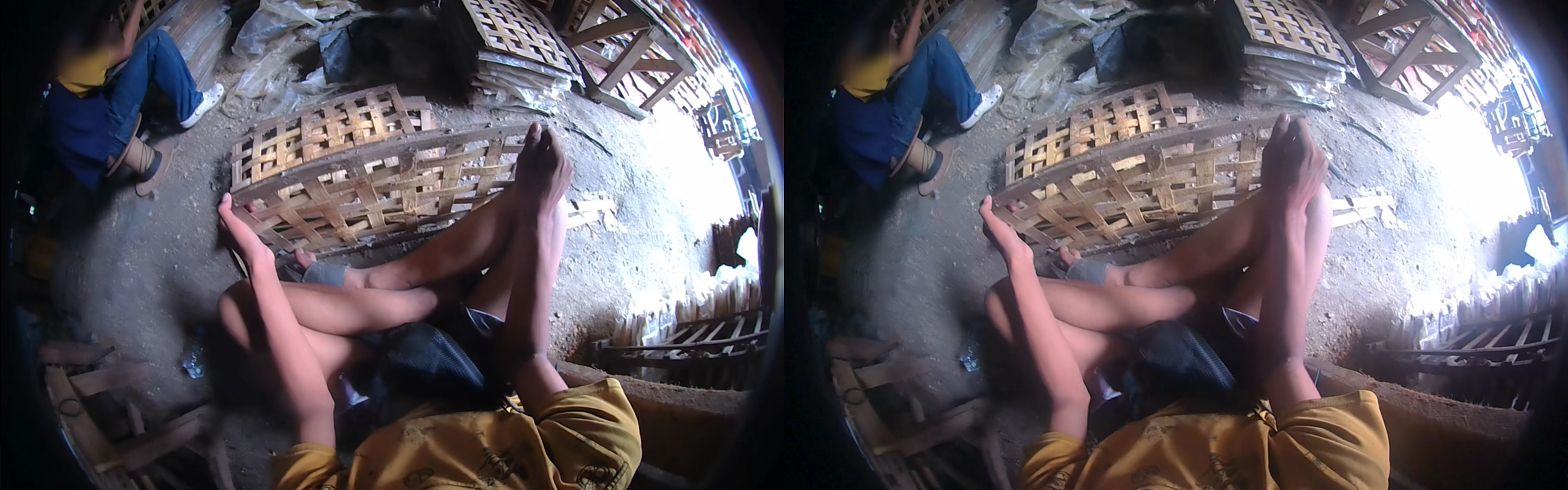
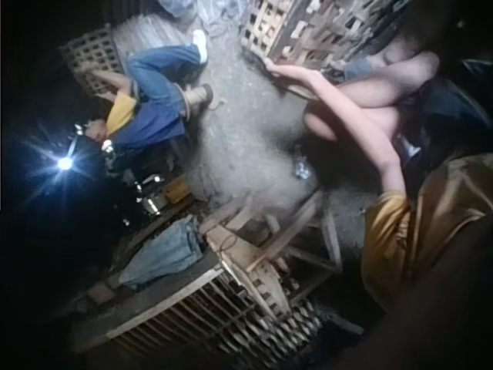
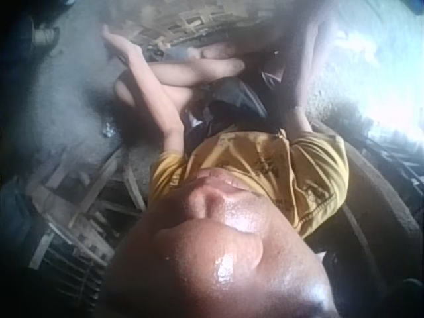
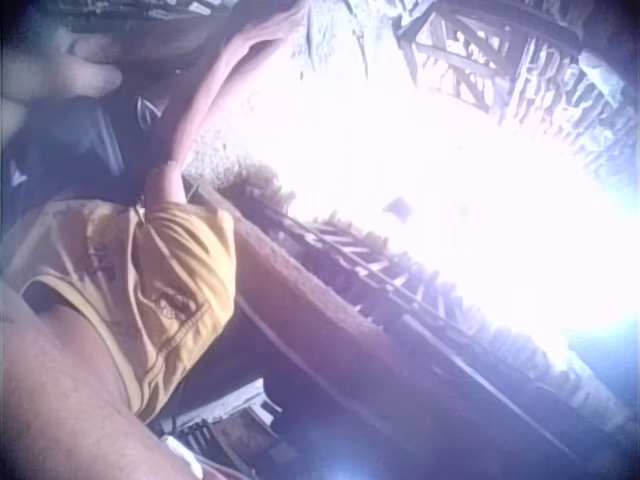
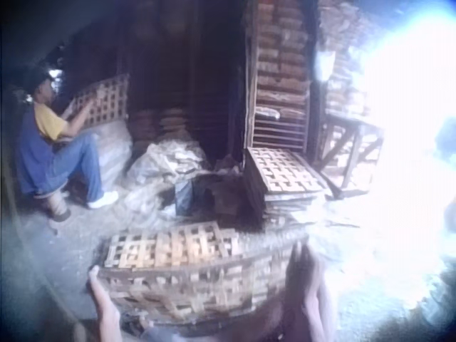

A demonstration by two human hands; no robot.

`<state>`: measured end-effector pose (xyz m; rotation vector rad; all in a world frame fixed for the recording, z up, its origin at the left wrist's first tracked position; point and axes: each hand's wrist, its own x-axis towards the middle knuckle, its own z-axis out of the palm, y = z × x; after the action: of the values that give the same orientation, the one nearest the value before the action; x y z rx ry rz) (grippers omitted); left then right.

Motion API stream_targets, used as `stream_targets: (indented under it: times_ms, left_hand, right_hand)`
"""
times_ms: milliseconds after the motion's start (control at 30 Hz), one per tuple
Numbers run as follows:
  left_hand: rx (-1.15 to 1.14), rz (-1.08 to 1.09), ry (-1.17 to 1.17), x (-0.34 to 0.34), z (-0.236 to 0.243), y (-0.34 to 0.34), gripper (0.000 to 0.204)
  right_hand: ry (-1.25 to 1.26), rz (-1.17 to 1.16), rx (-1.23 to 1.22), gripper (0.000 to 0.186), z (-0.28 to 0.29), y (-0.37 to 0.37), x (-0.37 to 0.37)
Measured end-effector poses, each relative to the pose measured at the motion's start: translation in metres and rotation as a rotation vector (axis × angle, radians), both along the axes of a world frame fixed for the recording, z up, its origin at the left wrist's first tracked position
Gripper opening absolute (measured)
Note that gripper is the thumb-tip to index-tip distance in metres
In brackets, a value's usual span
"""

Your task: The person sits on the floor and weaves thin wooden strips into a lattice pattern by hand. They repeatedly interlace the strips, adjust the alignment, and press the edges to secure the weave.

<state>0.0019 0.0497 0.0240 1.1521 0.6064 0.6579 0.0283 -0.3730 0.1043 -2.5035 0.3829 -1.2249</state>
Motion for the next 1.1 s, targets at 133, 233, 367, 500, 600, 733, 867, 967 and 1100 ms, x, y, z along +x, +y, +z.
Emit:
stream_targets:
  times_ms: [133,233,367,500,600,733,867,967,1100]
  left_hand:
    - [-0.027,-0.010,-0.002,0.000,0.004,-0.005,0.046]
    - [-0.025,-0.010,-0.016,-0.002,0.004,0.002,0.047]
    - [-0.028,0.023,-0.008,-0.006,0.013,-0.005,0.047]
    - [-0.054,0.027,-0.036,0.010,-0.001,-0.007,0.046]
    - [0.026,-0.021,0.048,0.001,-0.002,0.009,0.049]
    - [-0.054,-0.018,-0.051,-0.002,-0.004,0.010,0.049]
    - [-0.058,0.041,-0.064,-0.002,0.001,-0.001,0.041]
    - [-0.021,0.012,-0.038,-0.001,-0.001,0.001,0.043]
    - [-0.031,-0.009,-0.056,0.000,0.001,-0.005,0.046]
  right_hand:
    - [0.158,0.171,-0.114,0.035,0.020,-0.021,0.009]
    - [0.332,0.237,-0.131,0.036,0.042,-0.023,0.016]
    - [0.502,0.259,-0.332,0.031,0.050,-0.013,0.017]
    - [0.306,0.384,-0.346,0.015,0.018,0.038,0.010]
    - [0.355,0.865,-0.091,0.020,0.026,0.095,0.004]
    - [0.225,0.840,0.162,0.026,0.036,0.102,-0.006]
    - [0.208,0.331,-0.111,0.030,0.041,0.046,-0.007]
    - [0.373,0.025,-0.208,0.035,0.047,0.015,-0.004]
    - [0.432,0.152,-0.277,0.030,0.034,0.020,-0.005]
